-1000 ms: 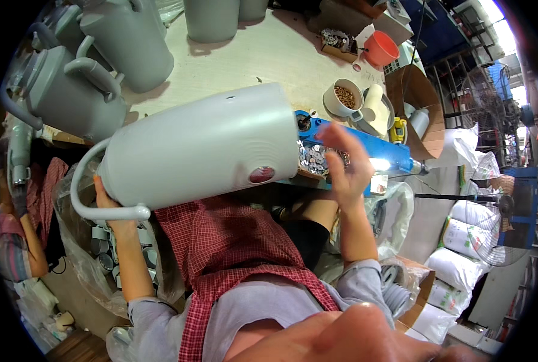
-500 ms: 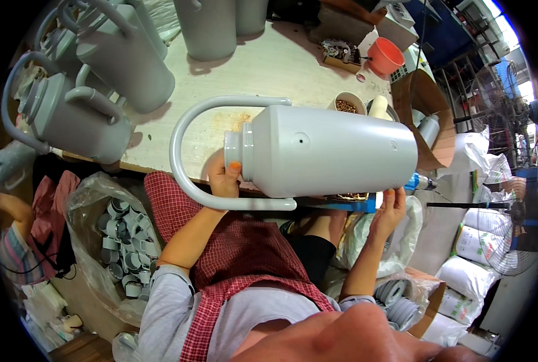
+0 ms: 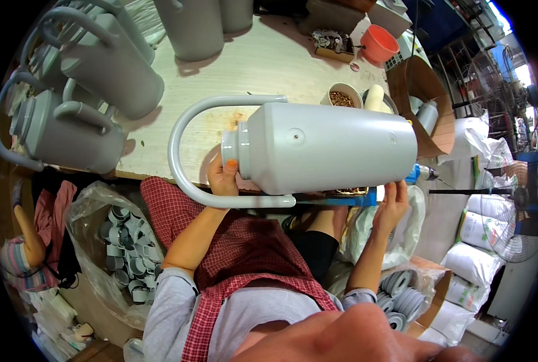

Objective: The person assembles grey thermos flasks by hand. They pick up a flask body, insert a small metal washer into the neck, and then screw on a grey plastic lid. The completed flasks are placed on the table.

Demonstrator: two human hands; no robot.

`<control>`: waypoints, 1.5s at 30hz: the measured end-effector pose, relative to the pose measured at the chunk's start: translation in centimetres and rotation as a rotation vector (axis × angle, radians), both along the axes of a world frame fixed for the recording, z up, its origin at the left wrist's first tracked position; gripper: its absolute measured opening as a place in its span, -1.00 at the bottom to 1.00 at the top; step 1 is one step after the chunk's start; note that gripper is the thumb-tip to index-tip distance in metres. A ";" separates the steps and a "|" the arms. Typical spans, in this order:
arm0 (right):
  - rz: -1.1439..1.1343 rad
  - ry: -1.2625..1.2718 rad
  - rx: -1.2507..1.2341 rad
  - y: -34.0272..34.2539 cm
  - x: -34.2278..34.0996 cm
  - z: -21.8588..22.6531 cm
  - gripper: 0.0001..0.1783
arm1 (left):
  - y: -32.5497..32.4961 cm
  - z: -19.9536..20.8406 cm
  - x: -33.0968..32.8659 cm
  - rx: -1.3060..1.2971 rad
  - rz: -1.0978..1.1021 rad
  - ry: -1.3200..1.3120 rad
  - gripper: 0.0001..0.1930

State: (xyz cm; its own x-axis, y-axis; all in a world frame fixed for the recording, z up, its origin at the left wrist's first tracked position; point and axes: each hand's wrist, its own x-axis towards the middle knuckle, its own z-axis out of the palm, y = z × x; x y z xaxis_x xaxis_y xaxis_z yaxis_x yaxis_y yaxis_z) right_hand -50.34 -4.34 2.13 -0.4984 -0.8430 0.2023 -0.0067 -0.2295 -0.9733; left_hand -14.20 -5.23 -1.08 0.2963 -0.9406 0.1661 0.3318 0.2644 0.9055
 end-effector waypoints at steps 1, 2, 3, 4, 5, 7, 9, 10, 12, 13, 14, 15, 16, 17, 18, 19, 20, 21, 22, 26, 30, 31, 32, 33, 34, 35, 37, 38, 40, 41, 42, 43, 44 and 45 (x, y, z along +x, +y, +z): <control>0.005 0.019 0.017 -0.1 -0.1 0.0 -0.65 | 0.1 -0.4 0.0 -0.020 -0.019 0.006 -0.43; -0.056 0.006 0.053 -0.1 -0.1 0.1 -0.64 | 0.3 -1.1 0.1 -0.006 -0.008 0.029 -0.46; 0.011 0.042 0.028 0.0 -0.3 0.4 -0.64 | 0.4 -1.8 0.2 -0.010 -0.002 0.042 -0.50; 0.014 0.045 0.021 0.2 -0.3 0.8 -0.65 | 0.7 -2.6 0.3 0.040 0.012 0.054 -0.53; 0.076 0.040 0.030 0.5 -0.3 1.4 -0.65 | 0.9 -3.4 0.6 0.030 0.055 0.029 -0.57; -0.129 0.236 0.253 1.1 0.2 2.6 -0.69 | 0.8 -4.7 1.4 0.117 0.041 0.016 -0.64; -0.188 0.319 0.230 1.8 0.6 3.0 -0.80 | 0.4 -5.3 2.8 0.231 0.159 -0.168 -0.67; -0.207 0.359 0.294 2.3 0.3 2.6 -0.76 | -0.1 -5.2 3.5 0.149 0.140 -0.274 -0.68; -0.144 0.379 0.013 3.5 -0.3 0.0 -0.56 | -0.6 -4.6 4.9 0.095 0.151 -0.429 -0.68; -0.168 0.287 -0.040 4.4 -1.1 -2.0 -0.52 | -0.7 -4.1 5.4 0.064 0.110 -0.462 -0.68; -0.196 0.203 -0.018 5.8 -2.5 -4.5 -0.55 | -0.5 -3.6 6.1 0.042 0.104 -0.501 -0.67; -0.300 0.178 0.037 6.6 -5.1 -7.4 -0.55 | -0.7 -3.1 6.3 0.029 0.092 -0.543 -0.67; -0.364 0.164 0.131 7.9 -8.0 -10.6 -0.56 | -0.8 -3.0 6.1 0.115 0.180 -0.427 -0.63; -0.447 0.197 0.293 8.9 -11.4 -14.0 -0.55 | -0.9 -2.7 6.0 0.134 0.208 -0.323 -0.58; -0.564 0.198 0.505 9.7 -14.8 -17.0 -0.54 | -1.0 -2.5 5.8 0.146 0.277 -0.491 -0.58; -0.543 0.369 0.677 10.7 -18.5 -20.4 -0.48 | -1.0 -2.4 5.4 0.092 0.281 -0.689 -0.57; -0.590 0.503 0.916 11.4 -21.1 -22.9 -0.42 | -1.1 -2.0 5.3 0.030 0.315 -0.841 -0.57; -0.489 0.561 0.987 11.7 -23.3 -25.4 -0.39 | -1.0 -1.8 5.1 0.049 0.275 -0.875 -0.57; -0.428 0.600 1.076 11.6 -24.9 -27.5 -0.36 | -1.0 -1.4 5.0 0.023 0.277 -0.965 -0.57; -0.305 0.573 1.416 9.9 -27.1 -29.9 -0.28 | -0.7 -0.5 4.9 0.067 0.270 -0.685 -0.57; -0.034 1.036 1.259 10.9 -25.2 -25.1 -0.46 | -0.4 -0.2 4.4 0.083 0.238 -0.435 -0.51; -0.070 1.174 1.085 12.2 -24.1 -23.4 -0.65 | -0.4 -0.2 4.3 0.123 0.259 -0.503 -0.50; -0.166 1.226 0.886 13.3 -23.3 -21.2 -0.70 | -0.3 -0.3 4.3 0.118 0.241 -0.550 -0.49; -0.220 1.250 0.737 14.6 -22.5 -18.9 -0.74 | -0.2 -0.4 4.3 0.134 0.260 -0.560 -0.48; -0.285 1.248 0.606 15.5 -21.7 -16.3 -0.78 | -0.2 -0.5 4.4 0.144 0.234 -0.502 -0.49; -0.250 1.239 0.541 16.2 -20.5 -13.8 -0.77 | -0.3 -0.7 4.5 0.170 0.238 -0.409 -0.49; -0.210 1.194 0.430 16.1 -18.3 -8.4 -0.73 | -0.8 -1.1 4.8 0.135 0.216 -0.603 -0.56; -0.230 1.196 0.356 15.4 -17.3 -5.7 -0.71 | -0.9 -1.4 4.9 0.059 0.229 -0.881 -0.61; -0.262 1.180 0.237 14.0 -14.7 -0.1 -0.68 | -1.9 -2.3 5.0 -0.046 0.263 -1.040 -0.67; -0.232 1.241 0.147 12.7 -13.4 2.6 -0.66 | -2.1 -2.9 4.7 0.048 0.157 -0.587 -0.73; -0.197 1.273 0.082 11.5 -11.8 5.2 -0.65 | -2.5 -3.4 4.2 0.101 0.167 -0.164 -0.77; -0.153 1.293 0.046 10.3 -10.1 7.7 -0.65 | -2.5 -3.7 4.0 0.172 0.194 -0.258 -0.74; -0.104 1.309 -0.024 8.9 -8.2 10.2 -0.65 | -2.6 -3.9 3.6 0.183 0.178 -0.227 -0.70; -0.073 1.355 -0.108 7.4 -6.2 12.6 -0.60 | -2.4 -4.0 3.0 0.112 0.119 -0.099 -0.65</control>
State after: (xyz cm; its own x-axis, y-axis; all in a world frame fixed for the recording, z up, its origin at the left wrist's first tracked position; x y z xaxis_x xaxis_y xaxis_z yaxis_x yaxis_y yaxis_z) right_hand -56.54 3.08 14.73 0.1001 -0.7721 0.6276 -0.9501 -0.2615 -0.1701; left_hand -11.18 -7.68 -5.09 0.3943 -0.9139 0.0960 0.2123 0.1923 0.9581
